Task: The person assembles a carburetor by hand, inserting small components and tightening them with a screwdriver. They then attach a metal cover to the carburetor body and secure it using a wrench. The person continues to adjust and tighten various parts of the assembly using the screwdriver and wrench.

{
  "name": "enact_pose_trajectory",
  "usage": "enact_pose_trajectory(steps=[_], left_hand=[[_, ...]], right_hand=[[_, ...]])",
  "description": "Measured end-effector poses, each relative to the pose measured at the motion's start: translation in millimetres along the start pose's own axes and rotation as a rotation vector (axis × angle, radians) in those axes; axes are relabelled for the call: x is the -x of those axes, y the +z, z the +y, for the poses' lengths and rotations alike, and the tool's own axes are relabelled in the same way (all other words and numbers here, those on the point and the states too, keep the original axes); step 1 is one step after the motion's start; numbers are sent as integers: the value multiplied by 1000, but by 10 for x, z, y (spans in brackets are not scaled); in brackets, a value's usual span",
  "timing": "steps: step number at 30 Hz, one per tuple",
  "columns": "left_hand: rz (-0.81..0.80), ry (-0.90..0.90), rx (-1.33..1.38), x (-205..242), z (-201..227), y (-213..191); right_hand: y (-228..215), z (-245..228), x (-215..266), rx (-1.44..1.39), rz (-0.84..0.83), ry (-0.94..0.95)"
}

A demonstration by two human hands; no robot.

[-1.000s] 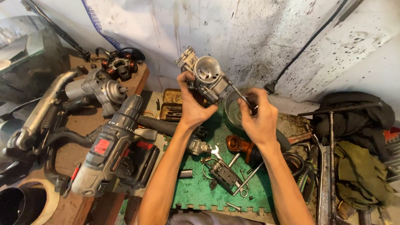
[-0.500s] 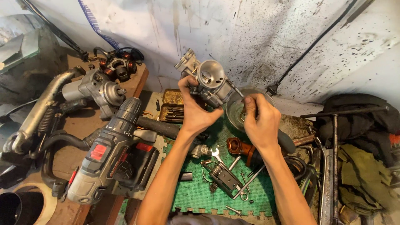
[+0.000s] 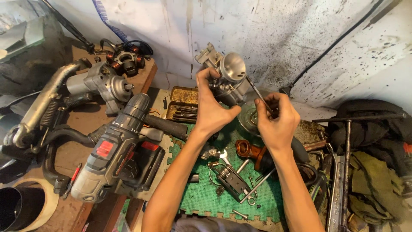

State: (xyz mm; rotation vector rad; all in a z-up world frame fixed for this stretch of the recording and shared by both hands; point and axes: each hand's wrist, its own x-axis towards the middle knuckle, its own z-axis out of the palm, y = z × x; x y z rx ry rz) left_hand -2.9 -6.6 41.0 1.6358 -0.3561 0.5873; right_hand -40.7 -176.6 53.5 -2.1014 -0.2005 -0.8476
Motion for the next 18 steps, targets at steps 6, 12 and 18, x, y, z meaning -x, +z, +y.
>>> enact_pose_trajectory(steps=[6,12,18], left_hand=[[-78,-129,435,17,-125,-32],[-17,-64,477,156,-426,-3],[4,-190,506,292,-238,111]], right_hand=[[-1,-35,9,64,-3,-86],[-21,-156,16,193,-4,-168],[-195,-174,-13,229,-70,-126]])
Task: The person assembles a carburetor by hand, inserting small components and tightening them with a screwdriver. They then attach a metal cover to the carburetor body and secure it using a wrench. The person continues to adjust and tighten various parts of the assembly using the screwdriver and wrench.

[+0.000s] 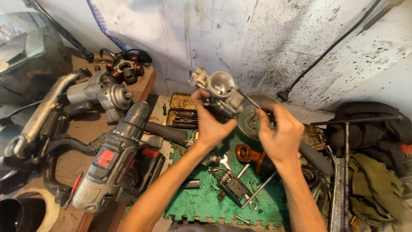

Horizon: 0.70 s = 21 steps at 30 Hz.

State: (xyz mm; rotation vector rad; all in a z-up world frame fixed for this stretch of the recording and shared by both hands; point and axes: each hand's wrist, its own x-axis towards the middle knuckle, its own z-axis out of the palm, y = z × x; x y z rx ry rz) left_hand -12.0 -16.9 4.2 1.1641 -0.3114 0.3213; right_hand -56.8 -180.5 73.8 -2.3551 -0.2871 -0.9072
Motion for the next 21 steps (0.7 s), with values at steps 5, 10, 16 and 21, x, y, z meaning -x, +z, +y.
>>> enact_pose_trajectory(steps=[5,10,16,21], left_hand=[[49,79,-347,138,97,252],[-56,-6,-320,-20,191,391],[-206,89,-365,-345,84,477],[-239,125,-295,-409,160,539]], right_hand=[[-153,188,0,26,-57,59],[-366,252,-59,-60,-82,163],[-438,329,-72,-28,4,221],[-375,371,-36,-53,101,198]])
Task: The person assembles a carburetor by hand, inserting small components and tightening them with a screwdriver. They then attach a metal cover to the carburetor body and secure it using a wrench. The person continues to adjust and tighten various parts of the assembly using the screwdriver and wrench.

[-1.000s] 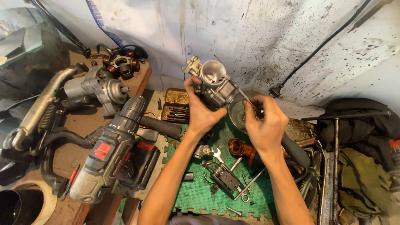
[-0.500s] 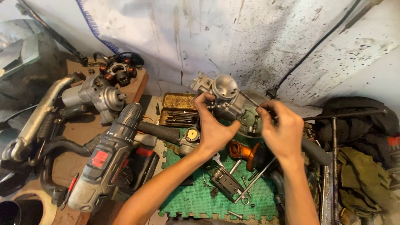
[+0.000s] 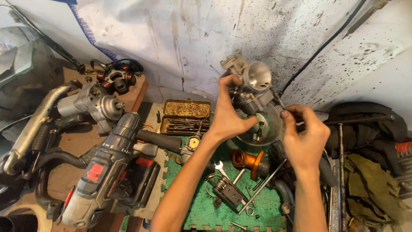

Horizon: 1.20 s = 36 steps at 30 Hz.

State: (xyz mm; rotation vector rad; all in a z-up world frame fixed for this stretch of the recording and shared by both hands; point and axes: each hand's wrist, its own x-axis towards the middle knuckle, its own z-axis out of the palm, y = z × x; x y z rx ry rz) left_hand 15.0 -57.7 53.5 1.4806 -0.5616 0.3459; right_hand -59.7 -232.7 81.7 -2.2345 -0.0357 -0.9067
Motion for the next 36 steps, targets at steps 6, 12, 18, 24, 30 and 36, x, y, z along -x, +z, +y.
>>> enact_pose_trajectory(steps=[6,12,18,24,30,36], left_hand=[[-21,-148,241,69,-129,-249],[15,-152,347,130,-46,-448],[52,-65,269,258,-191,-583],[26,-126,262,149,-131,-241],[-29,-121,379,113,-226,7],[-22,-143,332,146,-260,-133]], right_hand=[[205,-90,32,66,-20,-94],[257,-348,-97,-52,-136,-88],[383,-281,-11,-108,-127,-105],[213,-120,51,61,-76,-78],[92,-9,26,103,-26,-34],[140,-241,-49,69,-70,21]])
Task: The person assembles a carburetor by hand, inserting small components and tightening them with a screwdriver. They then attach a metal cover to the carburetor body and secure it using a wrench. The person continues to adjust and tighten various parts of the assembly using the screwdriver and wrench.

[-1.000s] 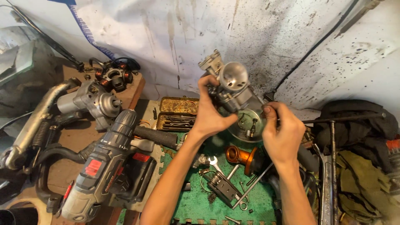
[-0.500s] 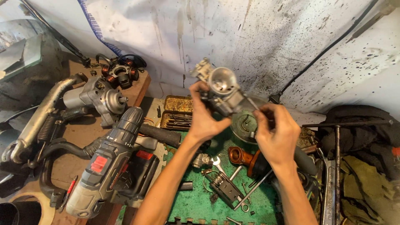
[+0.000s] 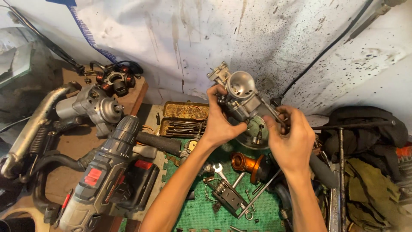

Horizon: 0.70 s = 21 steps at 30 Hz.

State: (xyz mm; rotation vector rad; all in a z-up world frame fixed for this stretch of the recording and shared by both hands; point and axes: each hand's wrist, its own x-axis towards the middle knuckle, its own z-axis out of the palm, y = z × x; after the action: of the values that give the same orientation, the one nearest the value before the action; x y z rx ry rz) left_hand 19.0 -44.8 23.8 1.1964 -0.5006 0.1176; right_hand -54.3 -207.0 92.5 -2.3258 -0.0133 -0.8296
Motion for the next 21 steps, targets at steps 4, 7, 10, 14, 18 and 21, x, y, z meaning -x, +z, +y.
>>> enact_pose_trajectory(steps=[4,7,10,14,18,21], left_hand=[[39,16,84,5,73,-62],[80,44,5,66,119,-180],[122,125,-38,134,131,-315],[153,57,-70,218,202,-468],[193,100,-66,312,159,-596],[215,111,-34,362,220,-614]], right_hand=[[129,99,51,-67,41,-74],[217,30,72,-123,32,-91],[300,-47,62,-156,-4,-84],[441,-28,53,-49,-49,-209],[567,-121,77,-44,-156,-171],[562,-299,109,-12,-154,-214]])
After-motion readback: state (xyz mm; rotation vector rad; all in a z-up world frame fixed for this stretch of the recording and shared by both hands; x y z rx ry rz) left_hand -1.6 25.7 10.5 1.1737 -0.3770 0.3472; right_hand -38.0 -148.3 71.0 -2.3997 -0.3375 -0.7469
